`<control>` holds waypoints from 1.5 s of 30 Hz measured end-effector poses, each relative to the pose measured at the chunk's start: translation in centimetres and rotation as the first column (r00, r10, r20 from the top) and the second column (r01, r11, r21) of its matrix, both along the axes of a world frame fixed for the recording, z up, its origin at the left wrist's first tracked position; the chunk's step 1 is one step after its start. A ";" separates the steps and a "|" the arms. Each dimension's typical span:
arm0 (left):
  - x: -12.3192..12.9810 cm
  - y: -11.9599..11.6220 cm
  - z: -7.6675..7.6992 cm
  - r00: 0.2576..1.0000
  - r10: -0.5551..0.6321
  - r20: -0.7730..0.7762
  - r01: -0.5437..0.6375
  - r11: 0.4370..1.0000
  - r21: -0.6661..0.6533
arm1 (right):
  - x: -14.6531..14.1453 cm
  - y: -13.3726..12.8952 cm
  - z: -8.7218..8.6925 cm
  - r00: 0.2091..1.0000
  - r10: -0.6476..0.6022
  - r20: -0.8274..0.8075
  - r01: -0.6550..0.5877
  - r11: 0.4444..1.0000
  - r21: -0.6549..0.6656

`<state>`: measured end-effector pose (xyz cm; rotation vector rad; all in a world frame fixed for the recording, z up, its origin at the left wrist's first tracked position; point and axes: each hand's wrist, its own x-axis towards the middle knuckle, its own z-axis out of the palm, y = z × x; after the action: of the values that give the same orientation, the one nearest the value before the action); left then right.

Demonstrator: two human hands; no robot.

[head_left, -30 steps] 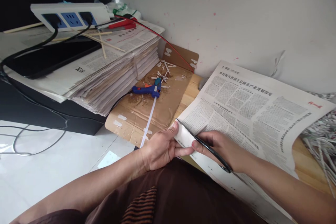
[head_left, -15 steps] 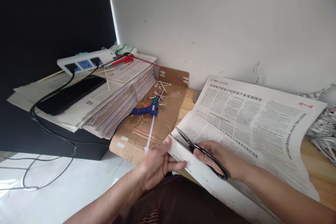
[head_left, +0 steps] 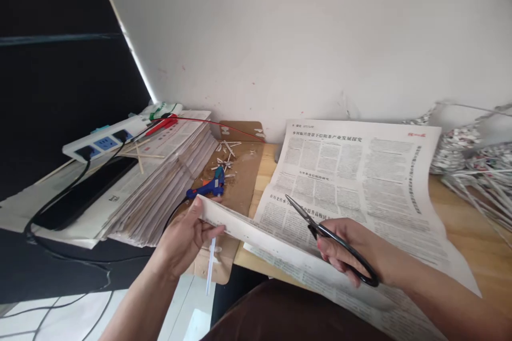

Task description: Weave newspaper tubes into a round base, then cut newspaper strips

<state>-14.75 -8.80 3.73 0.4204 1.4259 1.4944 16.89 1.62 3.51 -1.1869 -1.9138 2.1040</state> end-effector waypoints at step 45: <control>8.3 5.0 2.4 0.974 -0.187 0.125 0.149 0.953 0.265 | -0.6 -0.5 4.3 0.994 -0.090 0.058 0.021 0.691 0.723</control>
<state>-6.41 -3.85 6.17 0.5618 1.0582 1.5394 16.32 1.09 7.79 -1.1098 -2.3486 1.0376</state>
